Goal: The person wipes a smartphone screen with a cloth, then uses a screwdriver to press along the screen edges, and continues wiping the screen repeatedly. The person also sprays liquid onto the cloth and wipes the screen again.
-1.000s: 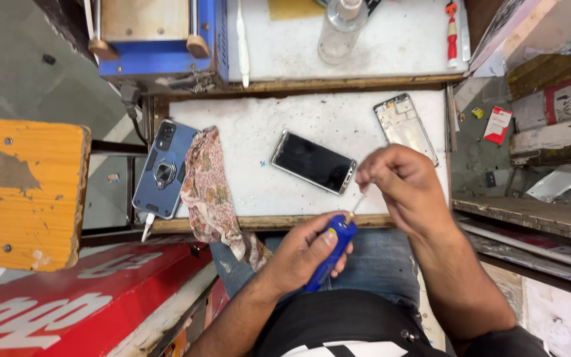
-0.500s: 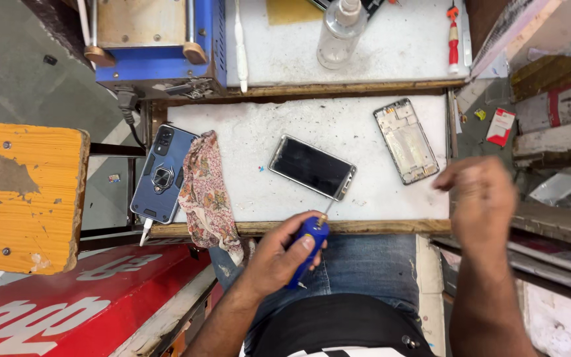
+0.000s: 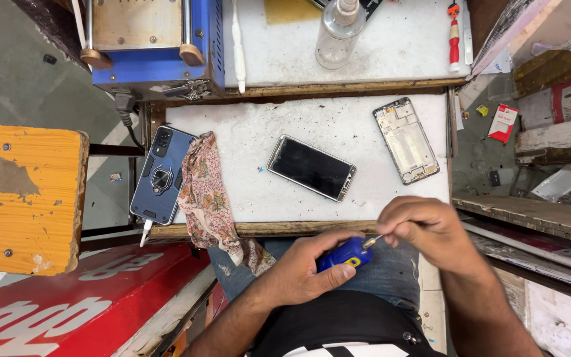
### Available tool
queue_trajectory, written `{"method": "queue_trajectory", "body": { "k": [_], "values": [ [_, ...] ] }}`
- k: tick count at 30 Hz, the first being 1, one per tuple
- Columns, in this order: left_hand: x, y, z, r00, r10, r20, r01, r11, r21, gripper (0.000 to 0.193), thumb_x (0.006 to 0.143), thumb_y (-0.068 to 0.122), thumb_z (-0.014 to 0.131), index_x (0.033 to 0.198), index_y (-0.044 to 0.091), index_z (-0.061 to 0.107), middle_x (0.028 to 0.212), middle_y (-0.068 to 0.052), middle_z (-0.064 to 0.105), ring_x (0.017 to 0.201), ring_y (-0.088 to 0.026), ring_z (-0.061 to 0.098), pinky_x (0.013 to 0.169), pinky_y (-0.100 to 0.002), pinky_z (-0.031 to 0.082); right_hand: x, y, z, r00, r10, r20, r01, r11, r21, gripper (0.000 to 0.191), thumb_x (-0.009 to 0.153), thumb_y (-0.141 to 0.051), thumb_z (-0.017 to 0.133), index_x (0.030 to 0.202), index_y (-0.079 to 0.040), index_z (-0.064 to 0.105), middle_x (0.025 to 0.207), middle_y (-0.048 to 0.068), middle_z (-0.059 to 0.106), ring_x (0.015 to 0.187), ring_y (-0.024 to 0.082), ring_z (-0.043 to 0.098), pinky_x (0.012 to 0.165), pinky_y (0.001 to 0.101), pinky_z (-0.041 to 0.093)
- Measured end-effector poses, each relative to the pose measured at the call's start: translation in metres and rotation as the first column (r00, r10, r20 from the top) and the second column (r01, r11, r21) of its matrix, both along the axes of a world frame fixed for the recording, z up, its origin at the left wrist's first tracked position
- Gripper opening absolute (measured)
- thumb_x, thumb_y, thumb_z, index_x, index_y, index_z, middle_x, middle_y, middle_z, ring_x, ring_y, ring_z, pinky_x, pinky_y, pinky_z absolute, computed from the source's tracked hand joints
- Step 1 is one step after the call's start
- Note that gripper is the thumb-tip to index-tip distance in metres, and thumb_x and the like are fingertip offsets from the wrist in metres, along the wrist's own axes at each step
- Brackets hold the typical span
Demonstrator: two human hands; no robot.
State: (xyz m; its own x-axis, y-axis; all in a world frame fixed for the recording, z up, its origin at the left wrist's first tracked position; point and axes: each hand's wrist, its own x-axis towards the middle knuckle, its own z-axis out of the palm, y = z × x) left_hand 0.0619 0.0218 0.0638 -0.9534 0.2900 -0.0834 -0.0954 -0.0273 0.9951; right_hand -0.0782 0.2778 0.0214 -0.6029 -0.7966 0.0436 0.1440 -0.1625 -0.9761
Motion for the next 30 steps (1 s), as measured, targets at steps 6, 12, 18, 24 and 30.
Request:
{"method": "queue_trajectory", "body": {
  "k": [6, 12, 18, 24, 30],
  "values": [
    [-0.012, -0.01, 0.025, 0.988, 0.033, 0.148, 0.007, 0.965, -0.261, 0.065, 0.095, 0.043, 0.066, 0.149, 0.01, 0.052, 0.129, -0.016, 0.069, 0.117, -0.026, 0.072, 0.101, -0.038, 0.058, -0.006, 0.013, 0.015, 0.948, -0.279, 0.151, 0.313, 0.9, -0.305, 0.024, 0.11, -0.015, 0.064, 0.105, 0.006, 0.073, 0.096, 0.025, 0.074, 0.079, 0.029, 0.076, 0.064, 0.033, 0.064],
    [-0.001, -0.04, 0.018, 0.878, 0.42, -0.229, -0.476, 0.722, -0.502, 0.056, 0.097, 0.03, 0.071, 0.146, 0.006, 0.056, 0.145, -0.024, 0.057, 0.138, -0.037, 0.053, 0.114, -0.048, 0.044, -0.059, 0.012, 0.054, 0.717, -0.583, -0.382, 0.446, 0.805, -0.391, 0.031, 0.117, -0.027, 0.061, 0.105, 0.002, 0.061, 0.105, 0.019, 0.071, 0.091, 0.026, 0.075, 0.086, 0.0397, 0.067],
    [0.02, -0.091, 0.0, 0.697, 0.522, -0.491, -0.698, 0.338, -0.631, 0.039, 0.096, 0.019, 0.072, 0.132, 0.006, 0.067, 0.135, -0.019, 0.065, 0.127, -0.034, 0.064, 0.108, -0.044, 0.052, -0.157, -0.043, 0.055, 0.347, -0.411, -0.843, 0.626, 0.771, -0.119, 0.009, 0.111, 0.0, 0.064, 0.105, 0.006, 0.062, 0.124, 0.018, 0.072, 0.105, 0.024, 0.07, 0.093, 0.0345, 0.058],
    [0.02, -0.116, -0.007, 0.583, 0.636, -0.506, -0.733, 0.142, -0.665, 0.033, 0.096, 0.015, 0.072, 0.127, 0.005, 0.07, 0.128, -0.015, 0.07, 0.099, -0.028, 0.073, 0.085, -0.04, 0.059, -0.203, -0.07, 0.021, 0.27, -0.156, -0.95, 0.595, 0.803, 0.037, 0.009, 0.102, -0.005, 0.076, 0.107, 0.0, 0.069, 0.134, 0.019, 0.068, 0.129, 0.034, 0.066, 0.116, 0.0455, 0.052],
    [-0.045, -0.14, -0.017, 0.634, 0.433, -0.641, -0.693, -0.051, -0.719, 0.037, 0.093, 0.019, 0.075, 0.126, 0.002, 0.07, 0.12, -0.017, 0.07, 0.095, -0.035, 0.072, 0.077, -0.045, 0.06, -0.179, -0.059, 0.028, 0.176, -0.02, -0.984, 0.676, 0.729, 0.106, 0.017, 0.1, -0.006, 0.077, 0.116, -0.001, 0.072, 0.134, 0.023, 0.068, 0.132, 0.039, 0.062, 0.114, 0.0484, 0.05]
  ]
}}
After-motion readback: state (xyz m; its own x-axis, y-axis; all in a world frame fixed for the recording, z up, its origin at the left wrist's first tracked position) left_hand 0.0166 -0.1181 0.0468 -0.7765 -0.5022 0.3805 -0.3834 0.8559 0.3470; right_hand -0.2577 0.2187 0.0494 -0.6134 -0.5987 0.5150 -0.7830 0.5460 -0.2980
